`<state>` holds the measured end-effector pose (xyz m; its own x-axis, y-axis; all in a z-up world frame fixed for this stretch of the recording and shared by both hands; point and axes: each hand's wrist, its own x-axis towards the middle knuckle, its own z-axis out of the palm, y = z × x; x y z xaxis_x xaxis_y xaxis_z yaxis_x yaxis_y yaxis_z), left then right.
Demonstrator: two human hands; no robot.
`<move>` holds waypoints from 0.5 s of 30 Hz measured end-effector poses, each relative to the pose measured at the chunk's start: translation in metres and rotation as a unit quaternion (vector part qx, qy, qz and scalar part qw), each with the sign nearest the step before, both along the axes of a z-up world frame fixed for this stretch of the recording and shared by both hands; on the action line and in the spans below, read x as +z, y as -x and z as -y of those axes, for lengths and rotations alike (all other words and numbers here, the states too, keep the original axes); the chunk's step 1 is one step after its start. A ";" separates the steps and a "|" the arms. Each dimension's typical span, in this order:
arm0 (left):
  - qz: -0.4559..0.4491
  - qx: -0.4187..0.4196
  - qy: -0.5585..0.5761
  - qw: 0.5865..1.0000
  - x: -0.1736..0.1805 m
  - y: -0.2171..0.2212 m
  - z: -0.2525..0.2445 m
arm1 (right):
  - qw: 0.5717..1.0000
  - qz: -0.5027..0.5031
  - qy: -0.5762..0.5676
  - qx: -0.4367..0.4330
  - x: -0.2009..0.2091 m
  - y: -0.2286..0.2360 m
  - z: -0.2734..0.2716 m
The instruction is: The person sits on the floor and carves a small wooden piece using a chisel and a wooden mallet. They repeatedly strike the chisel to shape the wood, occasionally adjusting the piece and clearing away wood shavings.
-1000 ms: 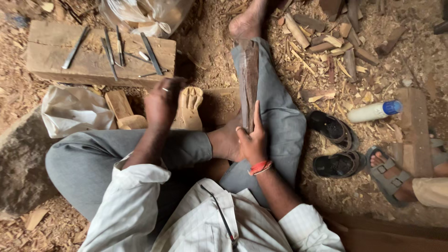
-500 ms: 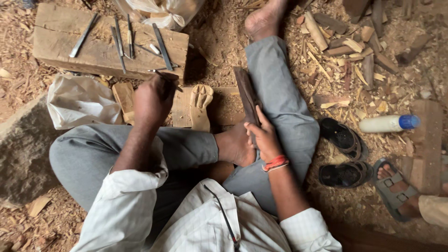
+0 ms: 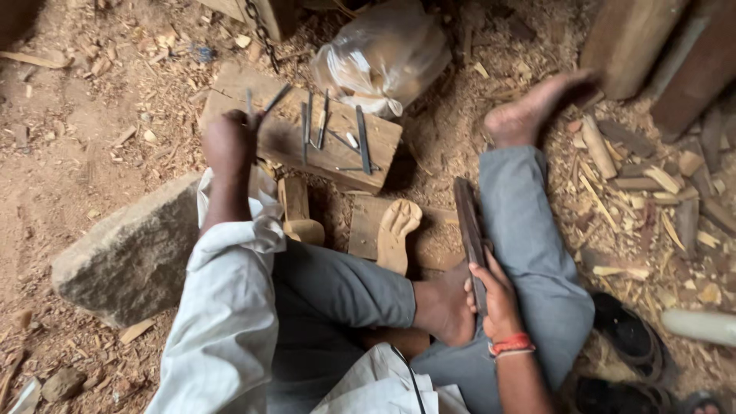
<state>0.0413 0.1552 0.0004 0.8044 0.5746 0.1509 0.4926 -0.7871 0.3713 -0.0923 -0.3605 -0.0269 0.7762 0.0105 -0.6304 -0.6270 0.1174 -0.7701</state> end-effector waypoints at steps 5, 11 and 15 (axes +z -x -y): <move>0.025 -0.044 0.103 0.993 -0.016 -0.013 0.026 | 0.999 -0.030 -0.004 -0.015 -0.012 -0.006 0.004; 0.149 -0.031 -0.075 0.985 -0.023 -0.018 0.014 | 0.999 -0.034 -0.023 -0.014 -0.022 -0.013 0.003; 0.095 0.029 -0.093 0.991 -0.046 -0.026 0.002 | 0.999 -0.027 -0.024 -0.024 -0.022 -0.005 0.009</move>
